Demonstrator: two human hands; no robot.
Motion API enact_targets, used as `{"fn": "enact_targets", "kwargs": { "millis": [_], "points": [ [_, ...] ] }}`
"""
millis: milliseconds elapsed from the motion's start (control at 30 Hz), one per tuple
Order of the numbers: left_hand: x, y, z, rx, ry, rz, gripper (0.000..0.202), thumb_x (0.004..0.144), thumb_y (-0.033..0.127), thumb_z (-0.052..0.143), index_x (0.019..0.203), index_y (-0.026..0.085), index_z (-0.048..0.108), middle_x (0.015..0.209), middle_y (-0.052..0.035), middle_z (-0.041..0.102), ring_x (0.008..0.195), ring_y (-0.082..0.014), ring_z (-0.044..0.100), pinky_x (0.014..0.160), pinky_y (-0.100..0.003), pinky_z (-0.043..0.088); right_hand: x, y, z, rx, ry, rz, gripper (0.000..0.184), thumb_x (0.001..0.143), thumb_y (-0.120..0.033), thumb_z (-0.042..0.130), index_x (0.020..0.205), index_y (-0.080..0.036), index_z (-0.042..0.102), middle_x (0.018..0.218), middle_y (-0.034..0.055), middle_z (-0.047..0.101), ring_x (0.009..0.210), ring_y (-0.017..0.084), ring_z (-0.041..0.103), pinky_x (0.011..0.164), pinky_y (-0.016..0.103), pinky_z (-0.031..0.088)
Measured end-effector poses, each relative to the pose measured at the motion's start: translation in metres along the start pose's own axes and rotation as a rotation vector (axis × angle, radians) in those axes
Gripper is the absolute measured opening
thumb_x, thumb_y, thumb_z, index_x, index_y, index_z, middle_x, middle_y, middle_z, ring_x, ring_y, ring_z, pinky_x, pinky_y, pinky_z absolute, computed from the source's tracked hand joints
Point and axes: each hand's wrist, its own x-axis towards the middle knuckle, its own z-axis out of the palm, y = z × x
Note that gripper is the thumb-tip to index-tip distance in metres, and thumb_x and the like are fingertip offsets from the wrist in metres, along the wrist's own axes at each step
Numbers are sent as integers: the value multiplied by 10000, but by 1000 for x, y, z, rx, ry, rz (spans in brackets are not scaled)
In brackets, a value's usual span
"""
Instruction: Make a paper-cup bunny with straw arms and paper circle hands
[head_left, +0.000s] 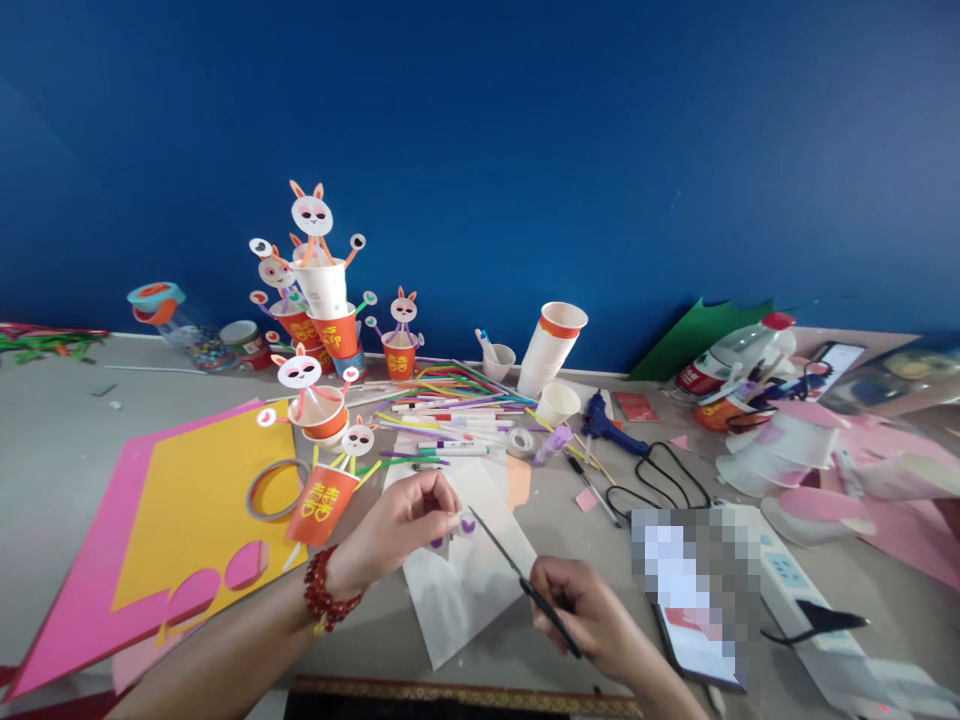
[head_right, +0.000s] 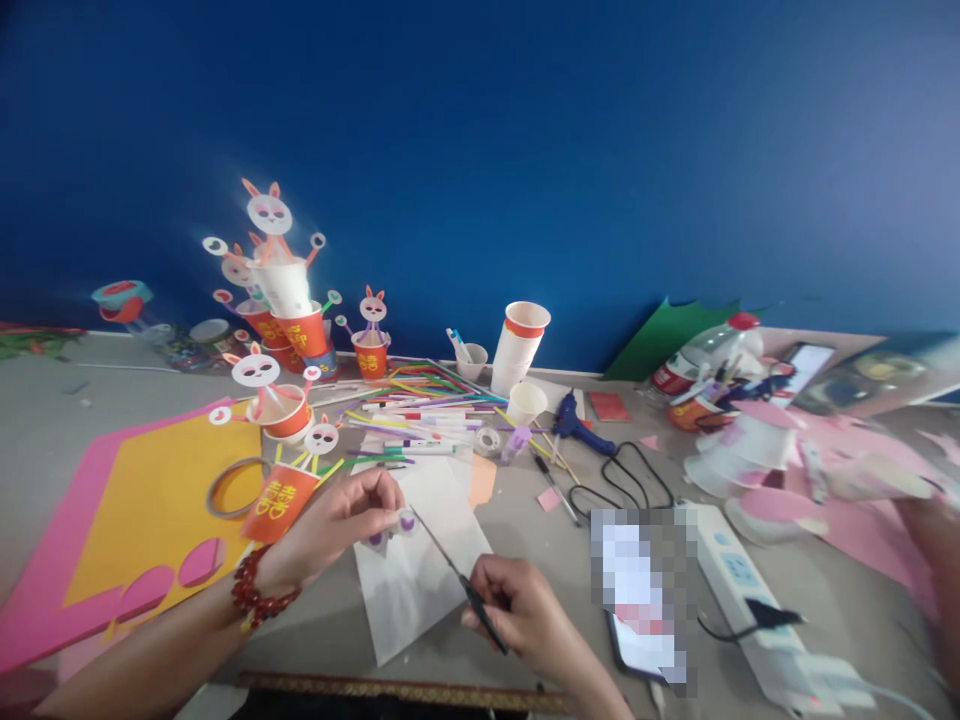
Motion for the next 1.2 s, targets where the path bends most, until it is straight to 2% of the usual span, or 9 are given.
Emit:
{"fn": "enact_targets", "kwargs": {
  "millis": [233, 400, 533, 633, 700, 800, 900, 1067, 1200],
  "points": [
    [1, 4, -1, 15, 24, -3, 154, 789, 241, 633, 752, 166, 504, 773, 2, 543, 627, -86, 485, 552, -193, 391, -1, -1, -5, 71, 98, 15, 391, 780, -483, 693, 646, -206, 452, 504, -48, 494, 447, 94, 433, 462, 214, 323],
    [4, 0, 3, 113, -43, 6, 122, 784, 240, 626, 761, 168, 531, 707, 16, 533, 611, -98, 469, 559, -208, 372, 9, -23, 4, 228, 293, -101, 379, 743, -514, 737, 809, -191, 551, 689, 23, 633, 598, 141, 537, 532, 239, 386],
    [7, -4, 8, 324, -119, 60, 57, 786, 211, 615, 763, 172, 580, 727, -1, 594, 666, -128, 527, 628, -235, 424, 27, -41, 16, 330, 301, -154, 370, 720, -450, 772, 889, -198, 559, 833, 58, 673, 663, 151, 563, 544, 238, 409],
    [9, -4, 9, 430, -154, 119, 28, 788, 188, 609, 764, 174, 614, 745, -13, 639, 704, -148, 571, 663, -246, 457, 40, -46, 21, 331, 254, -137, 384, 680, -392, 803, 853, -209, 513, 791, 27, 654, 643, 138, 561, 556, 231, 423],
    [10, -4, 9, 461, -152, 139, 31, 789, 177, 612, 766, 174, 632, 754, -18, 659, 717, -155, 591, 677, -247, 469, 45, -45, 23, 246, 229, -120, 368, 665, -324, 804, 807, -211, 484, 745, -5, 631, 566, 103, 504, 515, 210, 390],
    [11, -3, 8, 474, -155, 143, 41, 790, 172, 619, 767, 173, 653, 768, -22, 680, 738, -161, 617, 706, -248, 478, 49, -40, 23, 69, 268, -122, 315, 660, -220, 762, 775, -212, 469, 677, -46, 588, 483, 63, 380, 461, 186, 313],
    [12, -2, 8, 464, -174, 139, 50, 791, 172, 619, 772, 170, 665, 781, -27, 694, 758, -170, 637, 724, -249, 481, 48, -34, 22, -51, 294, -144, 257, 664, -159, 699, 779, -211, 474, 636, -66, 545, 477, 61, 335, 463, 185, 280],
    [15, -4, 7, 466, -204, 158, 44, 788, 178, 638, 777, 176, 680, 798, -25, 717, 781, -179, 656, 751, -253, 484, 47, -30, 21, -143, 267, -155, 242, 648, -112, 642, 775, -218, 466, 565, -100, 429, 485, 72, 300, 463, 196, 235],
    [17, -5, 6, 480, -202, 152, 44, 791, 186, 642, 786, 181, 686, 804, -20, 725, 777, -176, 658, 745, -246, 478, 48, -29, 22, -110, 264, -147, 237, 652, -130, 636, 773, -220, 453, 544, -113, 360, 480, 71, 283, 455, 195, 213]
  ]
}}
